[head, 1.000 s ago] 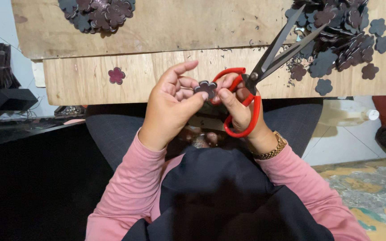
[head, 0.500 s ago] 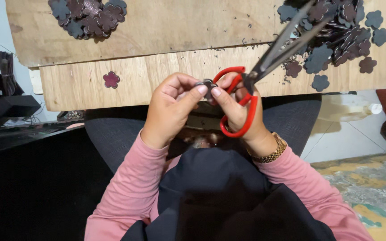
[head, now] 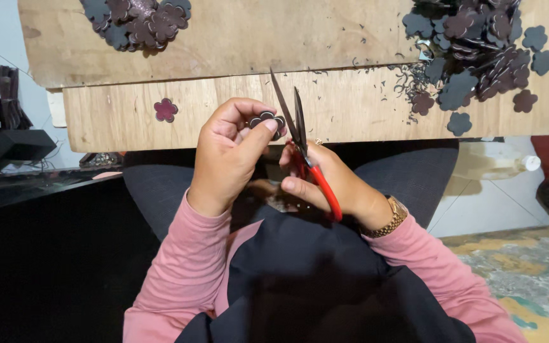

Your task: The person sits at a workbench and uses red-handled shears to trim excess material from the edges of small dark flower-shaped fabric pieces, one at a time. Trimmed pieces are placed into a growing pile on the board, and scraps accumulate beside the pile.

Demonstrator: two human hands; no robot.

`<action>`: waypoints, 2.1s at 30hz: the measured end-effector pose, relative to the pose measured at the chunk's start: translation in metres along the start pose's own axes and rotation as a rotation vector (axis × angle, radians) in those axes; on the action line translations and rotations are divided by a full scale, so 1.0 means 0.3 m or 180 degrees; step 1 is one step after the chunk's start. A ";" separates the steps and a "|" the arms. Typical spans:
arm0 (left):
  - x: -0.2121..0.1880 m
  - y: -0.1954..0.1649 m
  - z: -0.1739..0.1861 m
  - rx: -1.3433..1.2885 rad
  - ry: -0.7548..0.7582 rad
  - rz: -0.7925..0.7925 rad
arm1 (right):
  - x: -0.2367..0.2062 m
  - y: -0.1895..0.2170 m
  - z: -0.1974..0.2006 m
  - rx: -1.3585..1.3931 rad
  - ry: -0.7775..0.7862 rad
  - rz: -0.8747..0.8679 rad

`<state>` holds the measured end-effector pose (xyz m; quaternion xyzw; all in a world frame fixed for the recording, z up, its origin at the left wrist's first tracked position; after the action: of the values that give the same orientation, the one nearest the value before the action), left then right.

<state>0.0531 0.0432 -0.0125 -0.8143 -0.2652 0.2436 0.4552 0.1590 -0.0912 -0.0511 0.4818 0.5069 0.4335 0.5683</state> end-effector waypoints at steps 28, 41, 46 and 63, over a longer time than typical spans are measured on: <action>-0.035 -0.044 -0.015 0.0473 -0.0255 -0.0013 | -0.002 0.029 -0.003 -0.0386 0.0003 0.0439; -0.032 -0.056 0.008 0.0360 -0.0107 0.0033 | -0.005 0.005 0.003 -0.0361 0.0131 0.0362; -0.030 -0.071 0.014 0.0346 -0.0028 0.0066 | -0.005 -0.006 -0.001 -0.0093 0.0262 0.0224; -0.030 -0.099 0.039 0.0576 0.0104 0.0139 | -0.009 -0.003 0.001 -0.0192 0.0376 0.0251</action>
<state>0.0328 0.0576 0.0091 -0.7793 -0.2169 0.2630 0.5258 0.1592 -0.0940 -0.0515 0.4576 0.5070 0.4983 0.5342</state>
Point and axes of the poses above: each hand's wrist, its own x-axis towards the middle knuckle, its own z-axis out of the back of the hand, y = z × x, the point moved 5 cm from there along x, towards the middle knuckle, and after that the axes turned 1 degree about -x, right-handed, at the moved point
